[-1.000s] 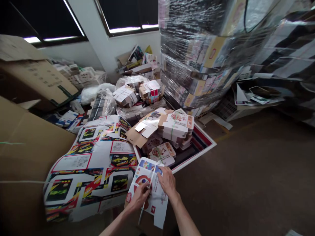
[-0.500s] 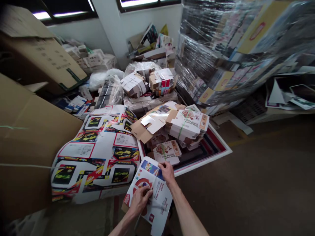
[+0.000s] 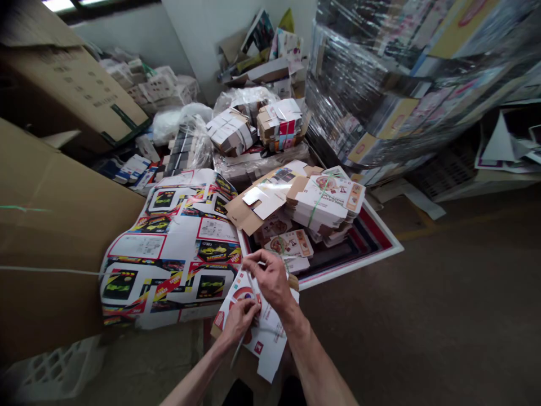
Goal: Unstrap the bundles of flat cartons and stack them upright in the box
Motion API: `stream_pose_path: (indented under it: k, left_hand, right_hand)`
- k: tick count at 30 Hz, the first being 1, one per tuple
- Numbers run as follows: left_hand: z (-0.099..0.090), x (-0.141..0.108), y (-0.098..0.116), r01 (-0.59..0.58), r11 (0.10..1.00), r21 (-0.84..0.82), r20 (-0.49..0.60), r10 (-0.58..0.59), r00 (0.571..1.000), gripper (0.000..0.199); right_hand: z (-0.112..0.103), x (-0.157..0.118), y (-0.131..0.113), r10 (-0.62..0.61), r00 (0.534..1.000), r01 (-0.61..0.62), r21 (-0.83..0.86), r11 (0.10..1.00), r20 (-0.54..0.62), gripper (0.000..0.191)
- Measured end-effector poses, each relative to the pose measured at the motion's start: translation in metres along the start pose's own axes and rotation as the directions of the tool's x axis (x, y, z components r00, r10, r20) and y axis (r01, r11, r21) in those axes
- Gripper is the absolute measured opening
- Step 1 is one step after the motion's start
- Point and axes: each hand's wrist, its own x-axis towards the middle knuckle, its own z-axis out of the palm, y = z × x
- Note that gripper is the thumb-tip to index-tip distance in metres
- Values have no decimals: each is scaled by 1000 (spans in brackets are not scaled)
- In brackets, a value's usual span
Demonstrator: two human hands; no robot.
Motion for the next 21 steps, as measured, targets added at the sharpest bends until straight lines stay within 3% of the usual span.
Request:
stream_pose_path:
  k: [3, 5, 8, 10, 13, 16, 18, 21]
  left_hand:
    - [-4, 2, -2, 0, 999, -45, 41, 2, 999, 34]
    - [-7, 0, -5, -15, 996, -83, 64, 21, 998, 37]
    - [-11, -5, -8, -46, 986, -159, 100, 62, 993, 43]
    - [-13, -9, -7, -51, 979, -196, 120, 75, 990, 43]
    - [-19, -19, -3, -46, 973, -225, 149, 81, 985, 34]
    - [-26, -33, -4, -22, 970, -240, 175, 66, 982, 37]
    - [-30, -42, -9, -7, 972, -234, 173, 49, 984, 49]
    - [-34, -51, -19, -29, 983, -182, 173, 61, 983, 52]
  right_hand:
    - [-24, 6, -8, -3, 987, 7, 21, 1000, -162, 46]
    - [-54, -4, 7, 31, 981, -28, 15, 999, -194, 56]
    - [-93, -43, 59, 62, 937, -129, -176, 976, -343, 69]
    - [-102, -78, 103, 125, 899, -249, -256, 934, -419, 74]
    - [-91, -128, 159, 279, 855, -413, -250, 876, -437, 89]
    - [-66, -160, 190, 357, 826, -486, -227, 844, -437, 99]
    - [-52, -171, 196, 303, 849, -451, -297, 841, -433, 94]
    - [-39, -179, 195, 66, 894, -305, -495, 813, -442, 82]
